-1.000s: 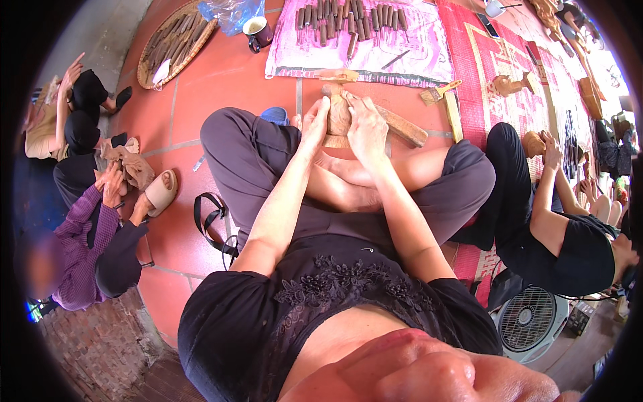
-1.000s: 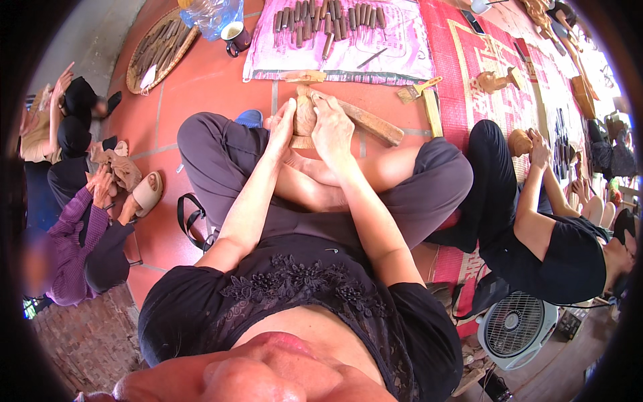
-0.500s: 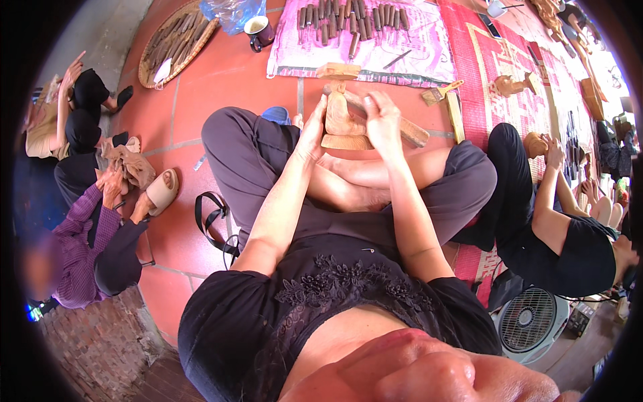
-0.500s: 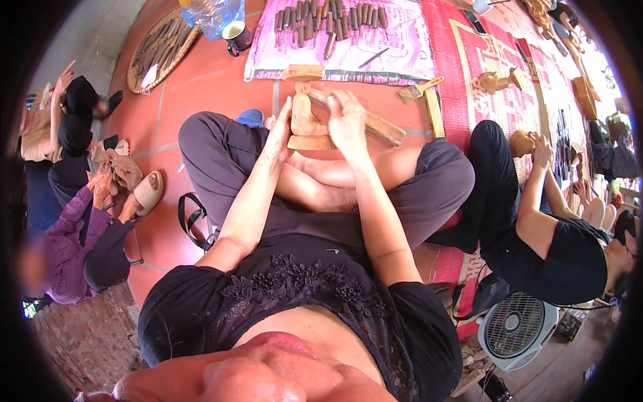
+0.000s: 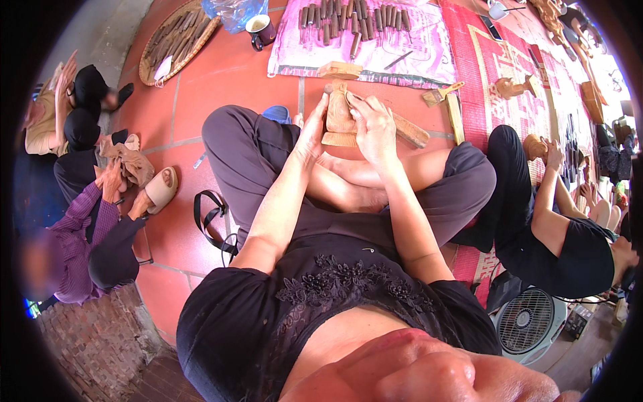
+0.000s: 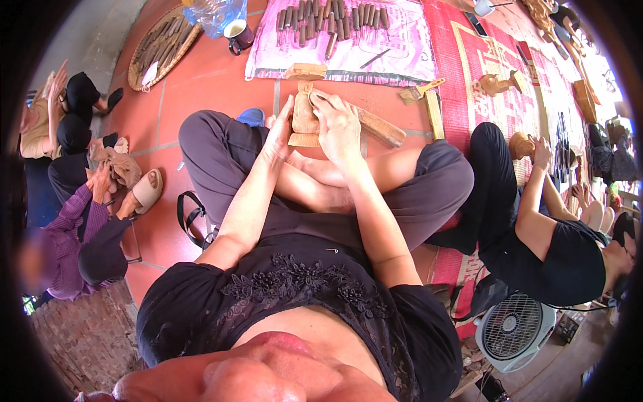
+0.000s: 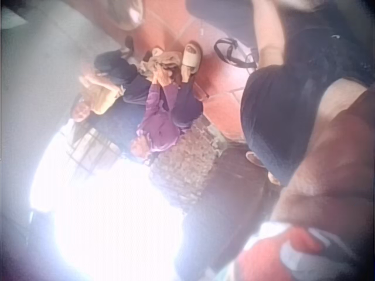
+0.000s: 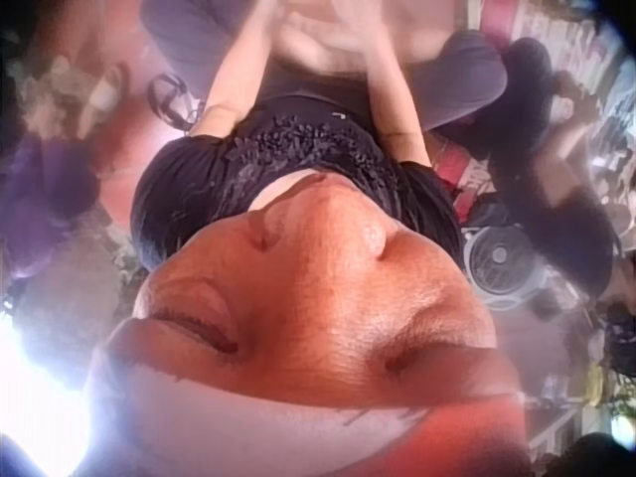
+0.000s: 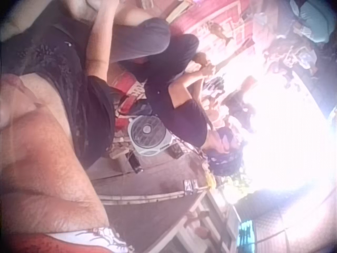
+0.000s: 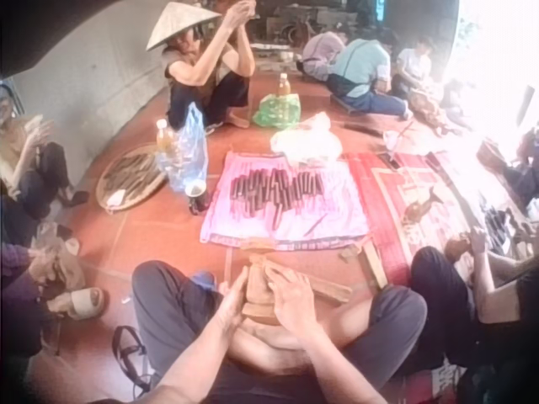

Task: The person sits cross-legged on the floor and uses a small knife to carve a piece of wood held in their left hand. They repeatedly scrape and shape the wood while other people work nearby on similar tasks.

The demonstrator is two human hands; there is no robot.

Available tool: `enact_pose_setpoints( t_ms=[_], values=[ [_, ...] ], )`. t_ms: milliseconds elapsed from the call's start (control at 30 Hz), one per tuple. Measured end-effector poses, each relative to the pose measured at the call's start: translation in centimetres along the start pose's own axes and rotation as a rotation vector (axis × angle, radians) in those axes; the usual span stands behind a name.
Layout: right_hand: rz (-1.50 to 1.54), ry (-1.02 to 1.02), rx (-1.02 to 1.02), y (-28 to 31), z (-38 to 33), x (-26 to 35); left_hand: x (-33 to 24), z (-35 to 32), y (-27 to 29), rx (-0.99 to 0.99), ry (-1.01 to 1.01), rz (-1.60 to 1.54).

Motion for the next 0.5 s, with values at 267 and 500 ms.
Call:
enact_pose_setpoints(
  t_ms=[267,500],
  values=[
    [-0.235,0.006,0.097,-1.0,-2.2,0.0,1.0,1.6,2.9,-0.161,-0.119,0.405],
    [-0.181,0.015,-0.082,-4.1,-0.4,-3.2,1.3,0.4,1.9,-0.182,-0.184,0.629]
  ],
)
Point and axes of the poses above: each hand's wrist, its own z-axis towards the middle knuckle, its own y-axis out of the back of the hand, x = y × z, the point moved 2 cm from there along z, towards the middle knuckle, and after that the axes turned 12 degrees about -y, right-handed, at the moved point
